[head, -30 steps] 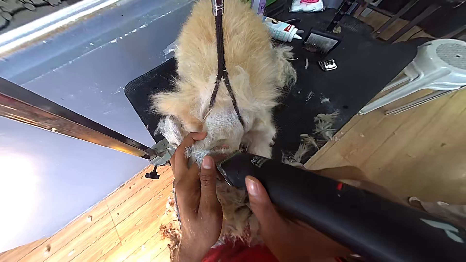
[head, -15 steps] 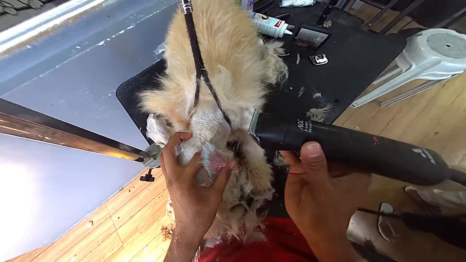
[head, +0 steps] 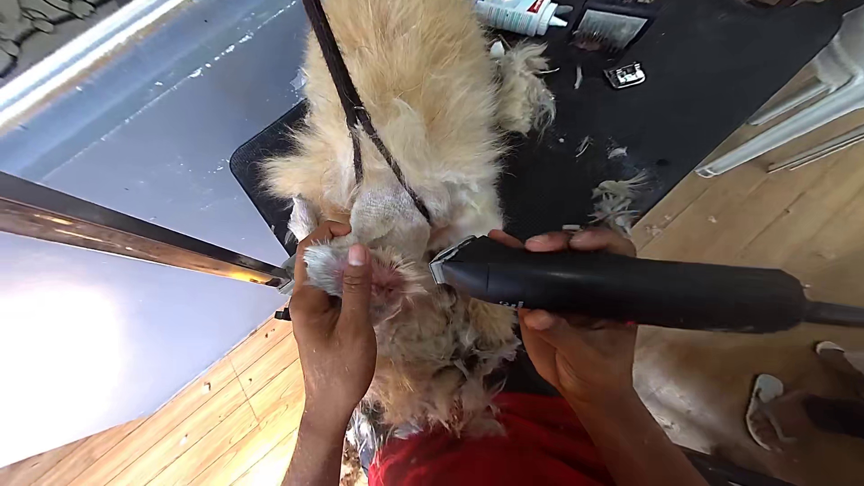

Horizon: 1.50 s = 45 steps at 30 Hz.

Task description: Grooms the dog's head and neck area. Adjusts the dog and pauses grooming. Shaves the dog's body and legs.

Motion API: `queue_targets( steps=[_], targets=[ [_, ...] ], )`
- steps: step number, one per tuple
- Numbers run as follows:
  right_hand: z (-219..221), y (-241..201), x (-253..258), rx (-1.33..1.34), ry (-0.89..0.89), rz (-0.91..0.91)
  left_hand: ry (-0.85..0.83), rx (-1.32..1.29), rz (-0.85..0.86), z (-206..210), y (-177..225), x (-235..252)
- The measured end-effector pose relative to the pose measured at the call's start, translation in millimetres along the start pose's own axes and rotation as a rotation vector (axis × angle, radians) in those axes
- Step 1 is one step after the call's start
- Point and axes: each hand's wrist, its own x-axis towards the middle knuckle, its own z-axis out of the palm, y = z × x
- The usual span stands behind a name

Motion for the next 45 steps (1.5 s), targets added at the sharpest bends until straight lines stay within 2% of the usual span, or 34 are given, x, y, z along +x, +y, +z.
queue_targets(
  steps=[4,12,17,24,31,37,42,45],
  targets=[
    [-0.1,1.3,4.2,-0.029,-0.116,-0.022,-0.009,0.030,-0.011,-0.3,4.7,1.8],
    [8.8,9.8,8.0,-0.040,-0.180,-0.011,-0.063,-0.092,-0.061,-4.7,6.3,-0.3],
    [8.7,6.6,3.0,-0.032,-0.180,0.079,-0.070,-0.133,-0.069,-7.7,5.7,-1.9],
    [20.1,4.1,8.0,-0.128,-0.107,-0.066,-0.079,-0.115,-0.021,-6.0,8.3,-2.0],
    [17.4,-0.2,3.8,-0.106,-0.221,0.042,-0.068,-0.106,-0.023,-5.8,10.2,-1.2],
    [23.8,2.4,1.5,-0.110,-0.091,-0.054,-0.061,-0.100,-0.007,-4.2,11.9,-2.4],
    [27.2,-2.2,-2.9,-0.086,-0.111,0.025,-0.081,-0.112,0.005,-2.6,12.5,0.2],
    [29.4,-2.3,4.2,-0.075,-0.049,-0.040,-0.084,-0.107,0.019,-1.9,14.1,-0.2]
  ],
)
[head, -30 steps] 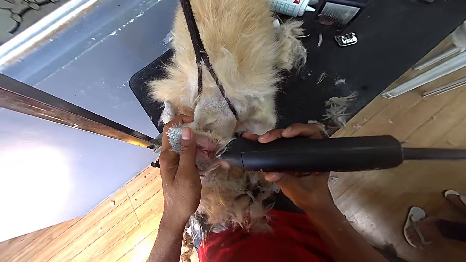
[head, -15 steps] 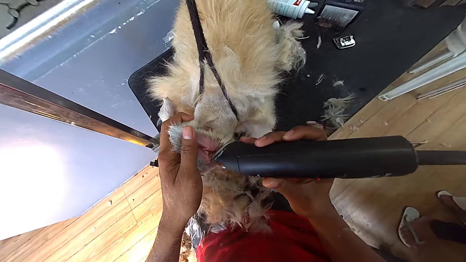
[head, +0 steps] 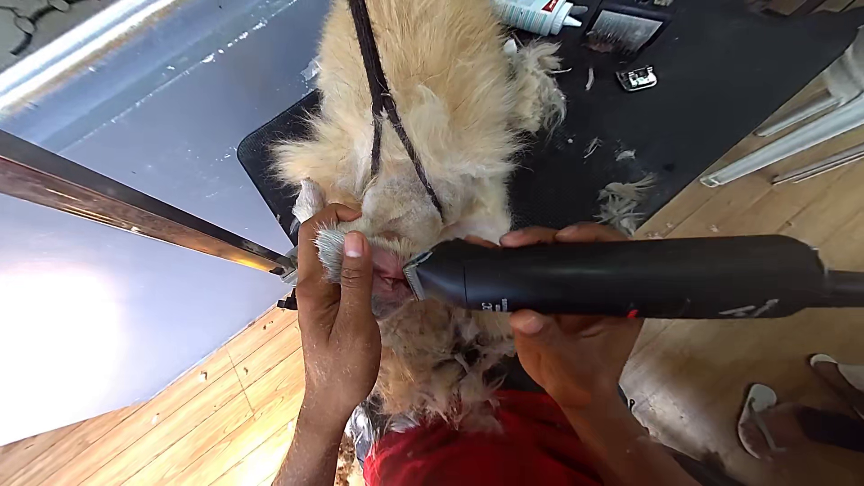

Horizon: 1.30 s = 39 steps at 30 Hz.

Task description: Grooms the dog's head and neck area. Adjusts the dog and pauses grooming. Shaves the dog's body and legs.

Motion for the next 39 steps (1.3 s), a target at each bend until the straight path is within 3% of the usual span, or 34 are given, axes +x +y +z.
queue_targets(
  steps=[5,10,12,24,31,39],
  targets=[
    [5.4,-3.5,-6.3,-0.034,-0.047,0.090,-0.001,0.048,0.045,-0.7,-2.8,2.1],
    [18.7,-19.9,-26.0,0.036,0.423,0.268,0.078,0.012,0.040,1.2,-4.3,-1.4],
    [21.2,-28.2,-29.6,0.031,0.467,0.286,0.098,-0.011,0.052,3.7,-6.2,-3.9],
    [55.8,-9.6,-41.3,-0.501,0.643,-0.043,0.171,-0.007,0.063,18.1,-6.3,-18.2],
    [60.1,-5.6,-21.3,-0.530,0.496,-0.168,0.174,-0.013,0.078,19.2,-5.5,-23.1],
    [49.7,-6.9,-7.2,-0.627,0.592,-0.230,0.182,-0.058,0.081,22.1,-5.0,-23.5]
  ],
)
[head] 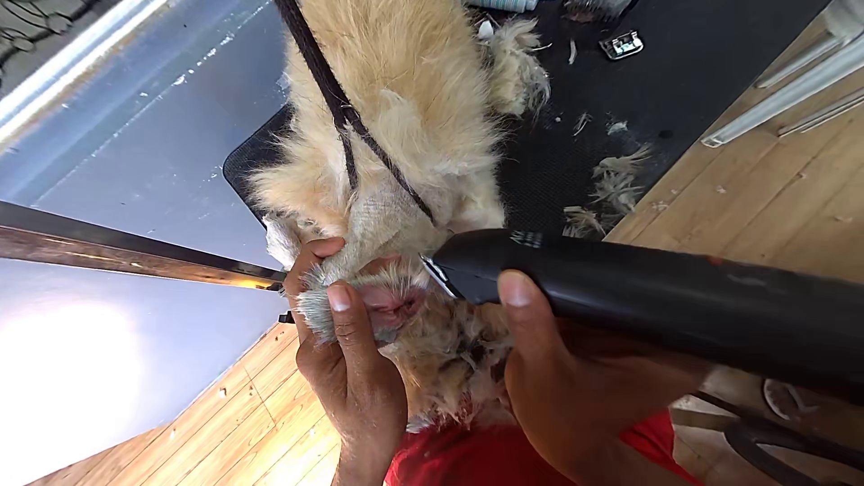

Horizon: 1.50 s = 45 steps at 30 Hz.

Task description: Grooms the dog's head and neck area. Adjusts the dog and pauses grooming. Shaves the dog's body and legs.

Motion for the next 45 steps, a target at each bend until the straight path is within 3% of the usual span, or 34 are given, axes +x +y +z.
queue_targets(
  steps=[5,7,14,22,30,34,38,43,45],
  targets=[
    [-20.8,-28.1,-12.7,-0.042,-0.154,0.074,0.005,-0.008,-0.006,2.0,0.1,0.3],
    [-6.7,-41.1,-14.5,-0.132,-0.102,0.060,0.001,0.001,-0.006,3.0,1.3,-0.4],
    [-1.3,-13.2,-5.4,-0.063,-0.147,-0.082,-0.075,-0.027,0.017,0.9,4.1,-4.8],
    [11.4,-7.1,9.5,0.054,0.036,-0.029,-0.064,-0.049,-0.002,1.9,4.0,-7.8],
    [-15.2,-19.9,-12.4,-0.191,-0.091,-0.064,-0.071,-0.025,0.015,0.6,4.2,-5.8],
    [2.2,-13.6,-0.5,-0.056,-0.137,-0.095,-0.072,-0.001,0.015,-0.8,5.3,-7.6],
    [7.5,-5.4,14.5,0.088,-0.020,-0.002,-0.069,-0.002,0.013,-3.7,5.5,-6.8],
    [-29.6,6.5,25.8,0.509,-0.227,0.424,-0.106,0.025,0.020,-13.5,1.9,1.9],
    [-41.0,20.2,28.3,0.642,-0.308,0.502,-0.165,-0.005,0.041,-26.4,-5.0,8.1]
  ],
)
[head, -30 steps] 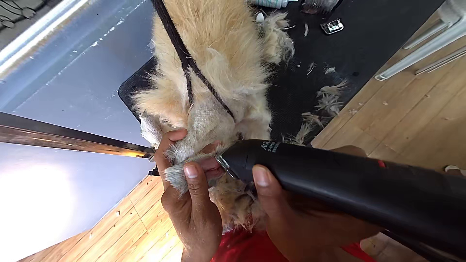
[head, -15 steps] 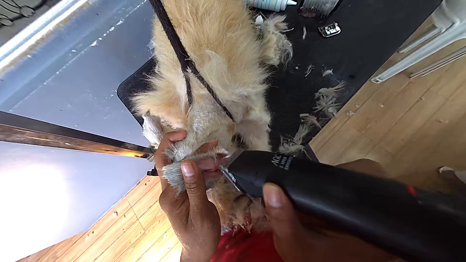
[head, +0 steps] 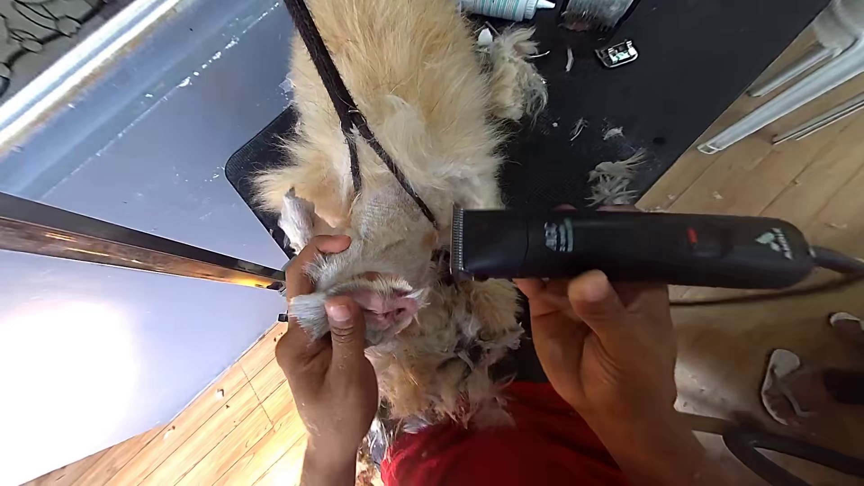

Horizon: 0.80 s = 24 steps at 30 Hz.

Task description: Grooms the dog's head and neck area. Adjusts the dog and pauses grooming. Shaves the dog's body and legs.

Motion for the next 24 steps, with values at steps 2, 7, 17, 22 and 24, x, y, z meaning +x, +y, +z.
queue_targets(
  steps=[2,7,17,22,24],
  targets=[
    [-13.7,6.3,2.0,0.039,-0.086,0.020,-0.052,-0.035,0.034,-11.8,-5.6,0.8],
    [-16.9,25.2,-1.6,0.048,-0.146,0.030,-0.028,-0.110,0.015,-14.9,-7.3,0.2],
    [-1.5,30.2,-9.9,0.331,-0.256,0.232,0.028,-0.115,-0.080,-9.5,-0.3,1.1],
    [-14.5,28.4,-5.6,0.123,-0.073,0.165,0.069,-0.110,-0.102,-5.7,1.6,2.3],
    [-13.7,31.0,-10.9,0.092,0.001,0.156,0.084,-0.103,-0.107,-3.5,2.7,3.2]
  ],
)
